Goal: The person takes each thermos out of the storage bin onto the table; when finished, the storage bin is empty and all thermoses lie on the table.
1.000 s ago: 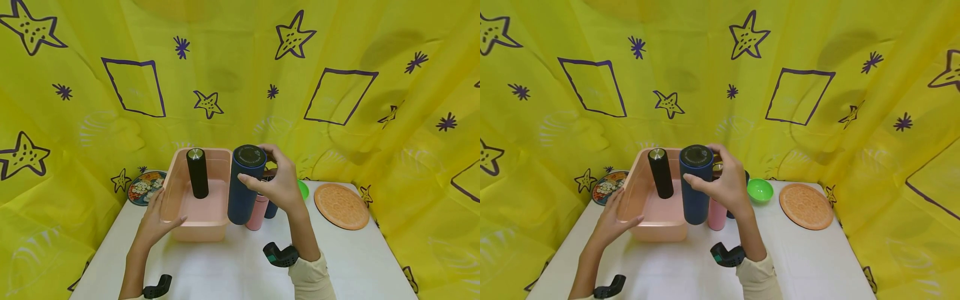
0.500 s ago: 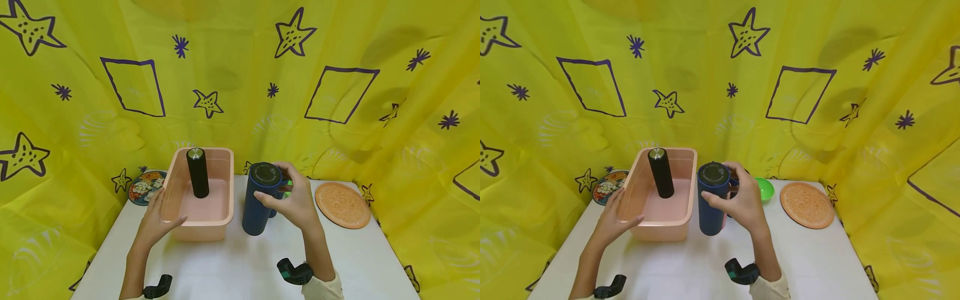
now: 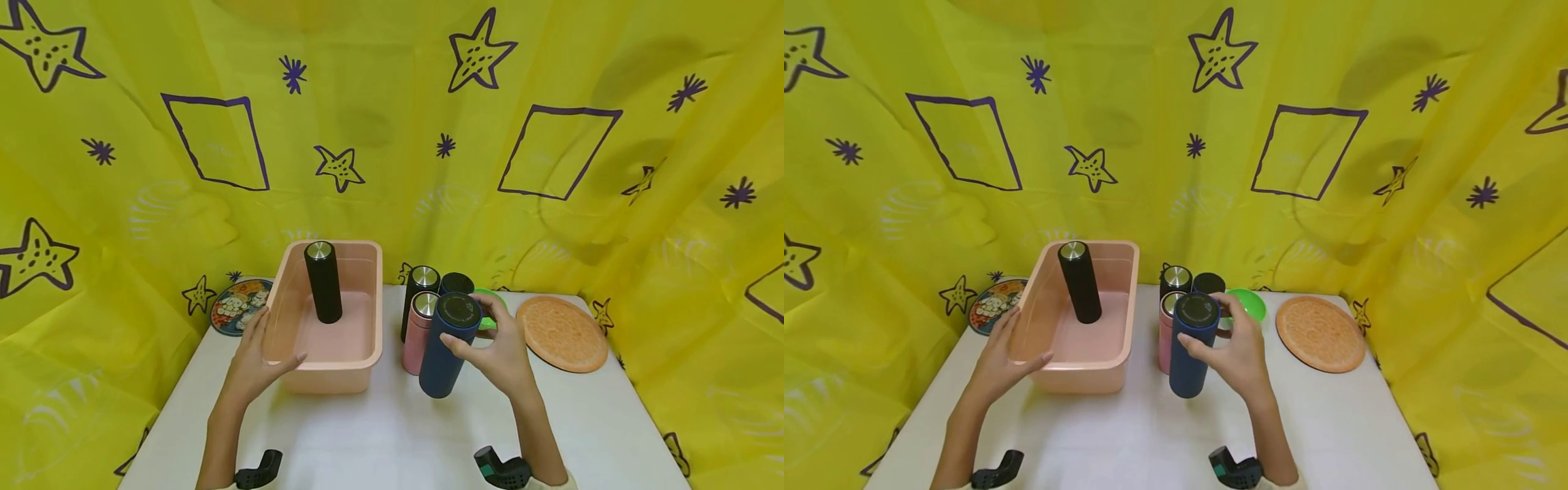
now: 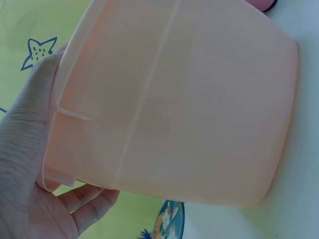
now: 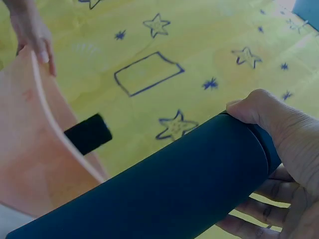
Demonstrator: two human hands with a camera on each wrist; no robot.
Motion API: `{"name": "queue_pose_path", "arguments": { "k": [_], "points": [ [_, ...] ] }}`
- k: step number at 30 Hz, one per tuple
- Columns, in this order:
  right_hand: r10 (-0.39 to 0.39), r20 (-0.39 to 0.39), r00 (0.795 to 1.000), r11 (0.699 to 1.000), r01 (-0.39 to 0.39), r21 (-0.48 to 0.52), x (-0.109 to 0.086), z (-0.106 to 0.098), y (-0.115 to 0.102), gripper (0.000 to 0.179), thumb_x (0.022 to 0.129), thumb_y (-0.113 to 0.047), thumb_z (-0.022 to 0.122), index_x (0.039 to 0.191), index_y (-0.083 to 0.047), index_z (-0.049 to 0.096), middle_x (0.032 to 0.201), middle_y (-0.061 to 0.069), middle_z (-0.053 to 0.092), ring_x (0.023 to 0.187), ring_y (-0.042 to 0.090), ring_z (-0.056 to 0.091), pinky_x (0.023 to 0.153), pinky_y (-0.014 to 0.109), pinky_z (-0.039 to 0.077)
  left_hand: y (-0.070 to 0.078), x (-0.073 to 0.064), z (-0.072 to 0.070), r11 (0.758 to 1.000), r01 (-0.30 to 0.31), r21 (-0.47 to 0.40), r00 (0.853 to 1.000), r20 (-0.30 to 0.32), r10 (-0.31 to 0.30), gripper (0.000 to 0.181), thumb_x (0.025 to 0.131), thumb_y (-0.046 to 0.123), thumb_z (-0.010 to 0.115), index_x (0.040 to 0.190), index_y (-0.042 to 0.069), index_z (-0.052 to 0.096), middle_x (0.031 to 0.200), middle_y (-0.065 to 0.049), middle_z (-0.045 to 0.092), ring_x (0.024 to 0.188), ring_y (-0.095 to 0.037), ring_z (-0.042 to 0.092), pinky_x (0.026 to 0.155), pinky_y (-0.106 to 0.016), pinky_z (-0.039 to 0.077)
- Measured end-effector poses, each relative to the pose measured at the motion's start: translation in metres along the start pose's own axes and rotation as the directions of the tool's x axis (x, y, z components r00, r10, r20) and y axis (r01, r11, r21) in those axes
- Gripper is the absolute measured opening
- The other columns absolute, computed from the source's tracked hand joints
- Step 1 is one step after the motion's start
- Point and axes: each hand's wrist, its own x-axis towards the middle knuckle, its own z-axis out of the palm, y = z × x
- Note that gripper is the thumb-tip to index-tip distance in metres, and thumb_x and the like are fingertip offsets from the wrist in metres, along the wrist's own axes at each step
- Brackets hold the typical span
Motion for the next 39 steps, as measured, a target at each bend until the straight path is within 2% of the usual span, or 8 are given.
{"name": "queue_pose_path", "arguments": {
  "k": [8, 11, 16, 19, 24, 29, 31, 39],
  "points": [
    [0.100, -0.022, 0.995, 0.994, -0.101, -0.033, -0.002, 0.001, 0.032, 0.064, 0.072, -0.012, 0.086, 0.127, -0.005, 0.054, 0.112, 0.005, 0.065, 0.104, 0.009, 0.055, 0.079, 0.023, 0.055, 0.002, 0.001, -0.001, 1.000, -0.012, -0.003, 1.000, -0.008, 0.012, 0.114, 0.076, 0.059, 0.075, 0.159, 0.020, 0.007, 0.164, -0.011, 0.010, 0.138, -0.050, 0.034, 0.102, -0.073, 0.034],
    [0.121, -0.029, 0.992, 0.992, -0.122, -0.029, 0.000, 0.002, 0.041, 0.064, 0.073, -0.013, 0.086, 0.127, -0.005, 0.054, 0.113, 0.007, 0.064, 0.107, 0.014, 0.056, 0.082, 0.029, 0.056, 0.003, 0.001, -0.001, 1.000, -0.009, -0.003, 1.000, -0.007, 0.009, 0.114, 0.075, 0.059, 0.075, 0.159, 0.020, 0.007, 0.164, -0.012, 0.010, 0.138, -0.050, 0.034, 0.102, -0.073, 0.035],
    [0.139, -0.052, 0.989, 0.990, -0.139, 0.015, 0.003, 0.005, 0.055, 0.063, 0.074, -0.012, 0.085, 0.128, -0.002, 0.053, 0.117, 0.014, 0.063, 0.110, 0.023, 0.055, 0.087, 0.048, 0.055, 0.003, 0.001, -0.002, 1.000, -0.004, -0.011, 1.000, -0.003, 0.004, 0.115, 0.076, 0.058, 0.075, 0.159, 0.020, 0.006, 0.164, -0.012, 0.009, 0.138, -0.049, 0.034, 0.103, -0.072, 0.033],
    [0.154, -0.072, 0.985, 0.988, -0.152, 0.038, 0.005, 0.008, 0.063, 0.064, 0.074, -0.010, 0.085, 0.129, -0.001, 0.052, 0.119, 0.015, 0.061, 0.111, 0.025, 0.054, 0.090, 0.053, 0.053, 0.003, 0.000, -0.001, 1.000, 0.000, -0.015, 1.000, 0.000, 0.000, 0.115, 0.076, 0.059, 0.075, 0.159, 0.020, 0.006, 0.164, -0.011, 0.009, 0.138, -0.049, 0.033, 0.103, -0.072, 0.033],
    [0.167, -0.101, 0.981, 0.986, -0.166, 0.014, 0.009, 0.015, 0.072, 0.068, 0.072, -0.010, 0.085, 0.130, -0.001, 0.051, 0.120, 0.016, 0.061, 0.112, 0.027, 0.056, 0.089, 0.049, 0.054, 0.000, -0.001, 0.000, 1.000, -0.004, -0.025, 1.000, -0.006, 0.004, 0.114, 0.075, 0.058, 0.076, 0.159, 0.020, 0.007, 0.163, -0.011, 0.010, 0.137, -0.048, 0.036, 0.103, -0.072, 0.035],
    [0.175, -0.127, 0.976, 0.984, -0.179, -0.020, 0.008, 0.020, 0.078, 0.070, 0.070, -0.011, 0.087, 0.130, -0.002, 0.052, 0.118, 0.015, 0.063, 0.108, 0.024, 0.059, 0.082, 0.034, 0.055, -0.001, -0.001, 0.001, 0.999, -0.008, -0.034, 1.000, -0.011, 0.007, 0.114, 0.075, 0.057, 0.076, 0.159, 0.021, 0.008, 0.163, -0.010, 0.012, 0.134, -0.047, 0.040, 0.102, -0.071, 0.037],
    [0.180, -0.133, 0.975, 0.983, -0.184, -0.021, 0.008, 0.021, 0.079, 0.070, 0.070, -0.011, 0.087, 0.130, -0.002, 0.053, 0.116, 0.015, 0.064, 0.105, 0.022, 0.058, 0.080, 0.031, 0.055, -0.001, -0.001, 0.001, 0.999, -0.010, -0.033, 1.000, -0.011, 0.009, 0.114, 0.075, 0.057, 0.076, 0.159, 0.021, 0.008, 0.163, -0.010, 0.012, 0.135, -0.047, 0.039, 0.102, -0.071, 0.036],
    [0.206, -0.111, 0.972, 0.978, -0.208, -0.006, 0.005, 0.024, 0.082, 0.069, 0.072, -0.015, 0.087, 0.130, -0.001, 0.051, 0.116, 0.020, 0.064, 0.108, 0.028, 0.059, 0.087, 0.051, 0.056, -0.001, -0.002, 0.001, 0.999, -0.014, -0.038, 1.000, -0.012, 0.013, 0.114, 0.076, 0.056, 0.076, 0.159, 0.019, 0.008, 0.163, -0.010, 0.011, 0.135, -0.046, 0.040, 0.102, -0.071, 0.037]
  ]
}}
